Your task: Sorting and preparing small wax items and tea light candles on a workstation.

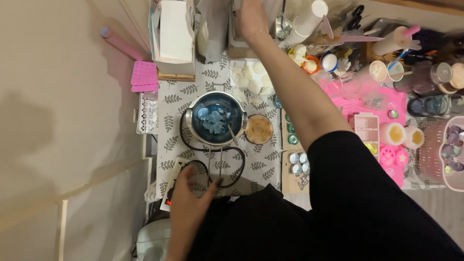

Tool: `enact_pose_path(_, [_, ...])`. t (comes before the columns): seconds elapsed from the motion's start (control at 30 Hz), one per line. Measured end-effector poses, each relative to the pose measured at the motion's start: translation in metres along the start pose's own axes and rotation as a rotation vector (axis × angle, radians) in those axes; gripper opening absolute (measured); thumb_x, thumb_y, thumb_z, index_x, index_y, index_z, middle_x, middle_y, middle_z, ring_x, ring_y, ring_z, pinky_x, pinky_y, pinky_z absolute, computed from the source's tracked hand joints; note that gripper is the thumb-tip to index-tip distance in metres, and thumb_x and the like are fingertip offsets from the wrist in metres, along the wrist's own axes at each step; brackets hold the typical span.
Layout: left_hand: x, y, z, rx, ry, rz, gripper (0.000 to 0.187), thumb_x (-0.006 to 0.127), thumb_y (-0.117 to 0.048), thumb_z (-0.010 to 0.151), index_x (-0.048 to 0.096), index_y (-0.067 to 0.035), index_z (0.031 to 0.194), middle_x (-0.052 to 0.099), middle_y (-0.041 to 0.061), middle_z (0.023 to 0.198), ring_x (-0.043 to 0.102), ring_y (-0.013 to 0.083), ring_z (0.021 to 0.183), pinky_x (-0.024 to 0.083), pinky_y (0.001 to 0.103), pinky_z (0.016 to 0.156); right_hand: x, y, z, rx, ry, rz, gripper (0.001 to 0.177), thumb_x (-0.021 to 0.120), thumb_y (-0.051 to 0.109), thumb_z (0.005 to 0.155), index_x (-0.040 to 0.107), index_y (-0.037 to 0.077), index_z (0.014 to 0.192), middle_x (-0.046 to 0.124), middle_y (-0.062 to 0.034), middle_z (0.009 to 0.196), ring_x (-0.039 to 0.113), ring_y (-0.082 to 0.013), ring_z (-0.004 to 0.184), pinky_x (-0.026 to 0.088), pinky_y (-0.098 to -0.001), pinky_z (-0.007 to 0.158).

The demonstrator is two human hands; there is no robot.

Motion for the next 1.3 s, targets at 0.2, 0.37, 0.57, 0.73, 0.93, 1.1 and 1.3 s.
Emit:
enact_pose_path(0.2, [0.030,-0.015,0.006,-0.121,0.146,0.205,0.081,0.079,-0.042,0.076,0.048,-0.011,0.143,0.067,0.011,0.125,0.068,0.0345,0.106,0.054,0.046,0.086,-0.106,0.068,-0.097,-0.297,-0.267,0.065,0.041,0.069,0.011,0.086,0.052,-0.009,0.117,0.063,-0.0309,0.104,0.065,-0.0493,0.090,0.053,-0.0542,0.075])
enact_pose_path(0.37, [0.046,0.002,0.015,-0.144,0.247,0.298,0.053,0.068,-0.042,0.087,0.056,-0.014,0.130,0.077,0.008,0.103,0.073,0.0347,0.094,0.058,0.047,0.081,-0.149,0.114,-0.286,-0.004,0.203,0.056,0.037,0.066,0.041,0.093,0.073,0.005,0.088,0.072,-0.0176,0.082,0.071,-0.0354,0.074,0.056,-0.0478,0.066])
enact_pose_path(0.57, [0.048,0.008,0.022,-0.074,0.235,0.321,0.040,0.065,-0.039,0.091,0.063,-0.014,0.122,0.080,0.007,0.095,0.076,0.0322,0.086,0.059,0.046,0.075,-0.104,0.107,-0.376,0.342,0.421,0.190,0.045,0.064,0.051,0.088,0.081,0.010,0.084,0.075,-0.0148,0.074,0.073,-0.0342,0.068,0.058,-0.0453,0.065])
enact_pose_path(0.73, [0.045,0.005,0.022,-0.041,0.232,0.365,0.039,0.064,-0.037,0.092,0.063,-0.013,0.121,0.080,0.008,0.096,0.076,0.0319,0.087,0.059,0.045,0.078,-0.089,0.095,-0.381,0.396,0.384,0.197,0.040,0.065,0.045,0.091,0.080,0.008,0.086,0.073,-0.0174,0.073,0.072,-0.0366,0.068,0.057,-0.0466,0.064])
enact_pose_path(0.93, [0.039,0.000,0.020,-0.069,0.226,0.356,0.038,0.065,-0.035,0.092,0.064,-0.012,0.123,0.080,0.008,0.101,0.076,0.0326,0.090,0.058,0.045,0.080,-0.102,0.082,-0.391,0.356,0.311,0.227,0.032,0.061,0.030,0.094,0.076,0.005,0.082,0.071,-0.0175,0.073,0.070,-0.0378,0.068,0.055,-0.0478,0.064])
enact_pose_path(1.1, [0.036,-0.008,0.022,0.100,0.146,0.226,0.051,0.062,-0.021,0.090,0.049,-0.004,0.136,0.074,0.012,0.096,0.072,0.0348,0.080,0.055,0.045,0.073,-0.124,0.074,-0.401,-0.138,-0.221,0.168,0.012,0.067,0.013,0.096,0.068,0.002,0.090,0.065,-0.0116,0.082,0.066,-0.0294,0.077,0.054,-0.0395,0.067])
enact_pose_path(1.3, [0.035,-0.010,0.030,0.080,0.181,0.195,0.047,0.062,-0.023,0.092,0.051,-0.008,0.136,0.071,0.012,0.084,0.071,0.0324,0.073,0.054,0.044,0.070,-0.142,0.067,-0.412,-0.374,-0.294,0.192,0.013,0.072,0.003,0.094,0.067,-0.001,0.105,0.062,-0.0098,0.086,0.063,-0.0266,0.079,0.053,-0.0370,0.069])
Point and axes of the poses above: each hand's wrist, its own z-axis towards the middle knuckle, its own x-axis out of the palm, y = z × x, the point moved 6 cm from there along z, towards the middle knuckle
